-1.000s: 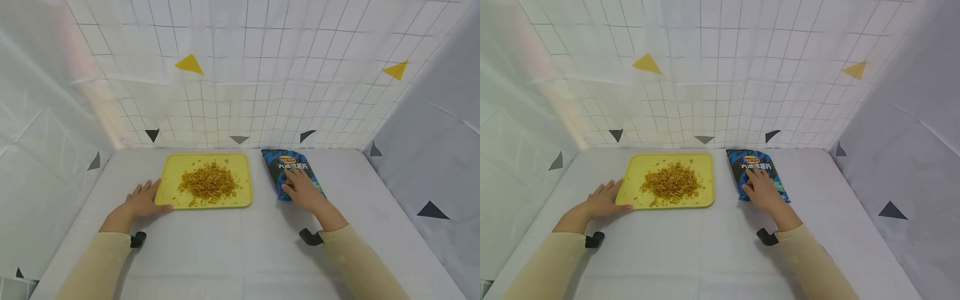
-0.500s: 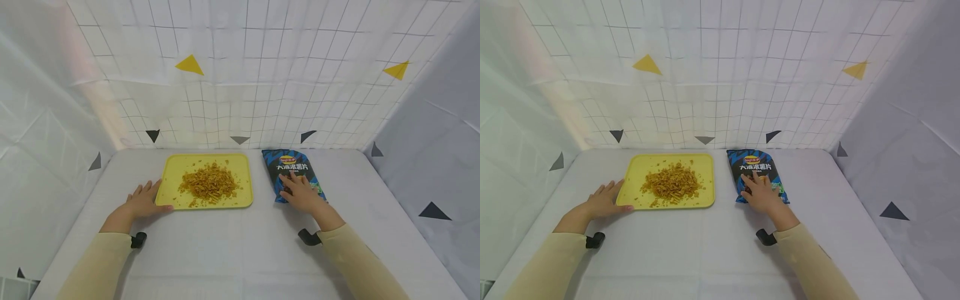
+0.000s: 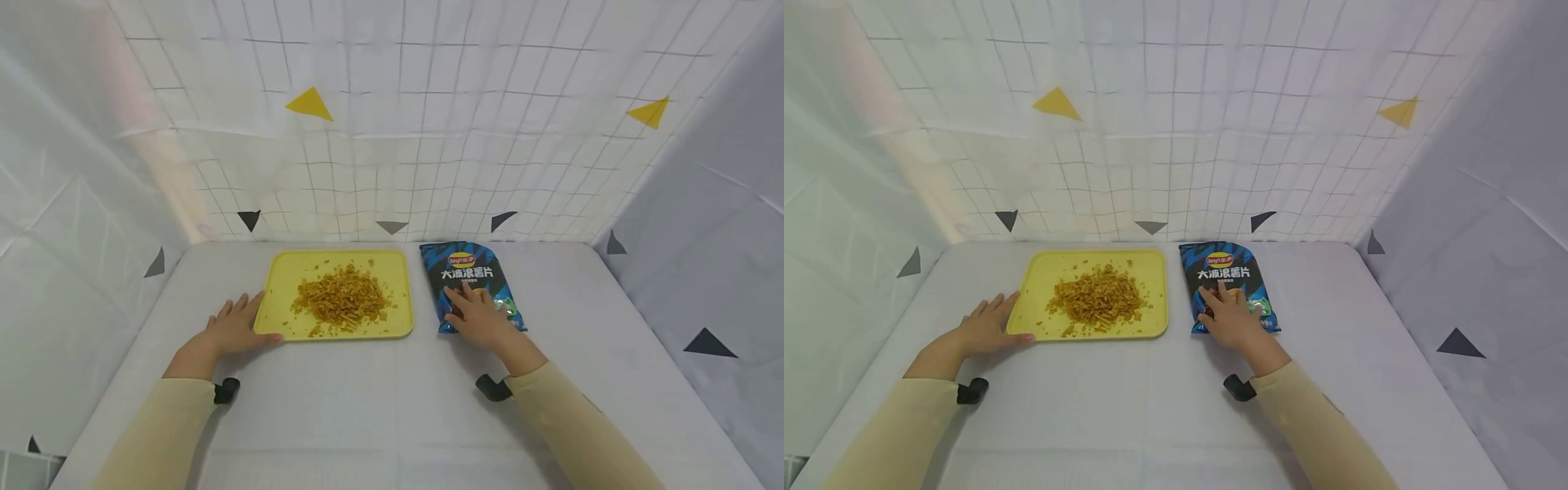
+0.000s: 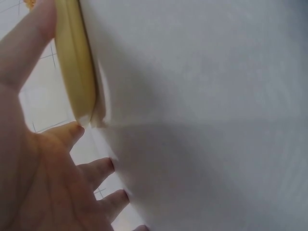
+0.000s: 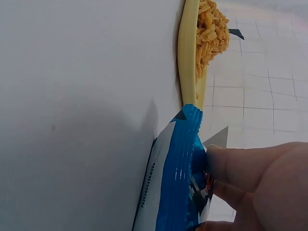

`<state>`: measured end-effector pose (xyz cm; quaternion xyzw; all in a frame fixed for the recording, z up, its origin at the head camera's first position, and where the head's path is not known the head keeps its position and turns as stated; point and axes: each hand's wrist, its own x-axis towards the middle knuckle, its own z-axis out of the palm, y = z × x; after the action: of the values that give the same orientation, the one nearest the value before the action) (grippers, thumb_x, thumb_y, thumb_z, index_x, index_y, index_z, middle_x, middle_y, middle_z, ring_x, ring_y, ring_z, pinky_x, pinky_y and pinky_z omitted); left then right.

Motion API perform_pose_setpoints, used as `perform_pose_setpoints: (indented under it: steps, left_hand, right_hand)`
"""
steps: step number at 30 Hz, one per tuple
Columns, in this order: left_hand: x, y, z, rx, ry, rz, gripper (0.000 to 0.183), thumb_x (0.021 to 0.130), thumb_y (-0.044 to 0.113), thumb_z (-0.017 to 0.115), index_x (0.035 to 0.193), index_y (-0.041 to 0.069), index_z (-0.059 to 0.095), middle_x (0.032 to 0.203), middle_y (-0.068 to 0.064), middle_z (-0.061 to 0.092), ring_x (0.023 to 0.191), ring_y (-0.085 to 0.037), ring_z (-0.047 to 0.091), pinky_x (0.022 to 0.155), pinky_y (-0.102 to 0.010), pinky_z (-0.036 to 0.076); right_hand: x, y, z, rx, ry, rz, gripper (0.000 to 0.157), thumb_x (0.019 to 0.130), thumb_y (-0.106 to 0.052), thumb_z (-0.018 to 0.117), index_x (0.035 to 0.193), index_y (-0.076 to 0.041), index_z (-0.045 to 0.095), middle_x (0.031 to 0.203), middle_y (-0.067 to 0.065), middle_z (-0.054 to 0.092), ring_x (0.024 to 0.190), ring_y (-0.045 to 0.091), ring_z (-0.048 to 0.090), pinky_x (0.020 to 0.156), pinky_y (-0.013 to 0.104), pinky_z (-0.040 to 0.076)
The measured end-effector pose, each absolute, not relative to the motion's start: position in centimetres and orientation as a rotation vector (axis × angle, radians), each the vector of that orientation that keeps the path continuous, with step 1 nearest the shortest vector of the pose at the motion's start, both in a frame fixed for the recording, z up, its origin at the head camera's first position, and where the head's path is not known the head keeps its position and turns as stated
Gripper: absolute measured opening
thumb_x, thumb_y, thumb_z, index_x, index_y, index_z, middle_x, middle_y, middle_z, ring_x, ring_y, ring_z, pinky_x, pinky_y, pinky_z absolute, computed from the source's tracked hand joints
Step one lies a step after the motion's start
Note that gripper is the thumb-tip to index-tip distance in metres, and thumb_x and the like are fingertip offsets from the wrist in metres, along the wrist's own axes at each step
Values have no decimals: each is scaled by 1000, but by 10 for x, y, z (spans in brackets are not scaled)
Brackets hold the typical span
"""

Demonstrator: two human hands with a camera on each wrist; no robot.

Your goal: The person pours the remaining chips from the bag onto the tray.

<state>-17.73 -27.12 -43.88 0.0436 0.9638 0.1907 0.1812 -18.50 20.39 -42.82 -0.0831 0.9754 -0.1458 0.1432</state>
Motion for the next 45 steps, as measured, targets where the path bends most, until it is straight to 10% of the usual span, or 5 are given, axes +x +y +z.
perform_pose_setpoints:
  steps: [45]
  left_hand:
    - [-176, -271, -435, 136, 2712, 554, 121, 81, 72, 66, 160, 2, 8, 158, -39, 3, 140, -65, -2, 105, -81, 3]
  right_hand:
    - [-182, 190, -431, -167, 2859, -347, 65, 105, -44, 46, 162, -23, 21, 167, 19, 7, 148, 54, 2, 103, 83, 6]
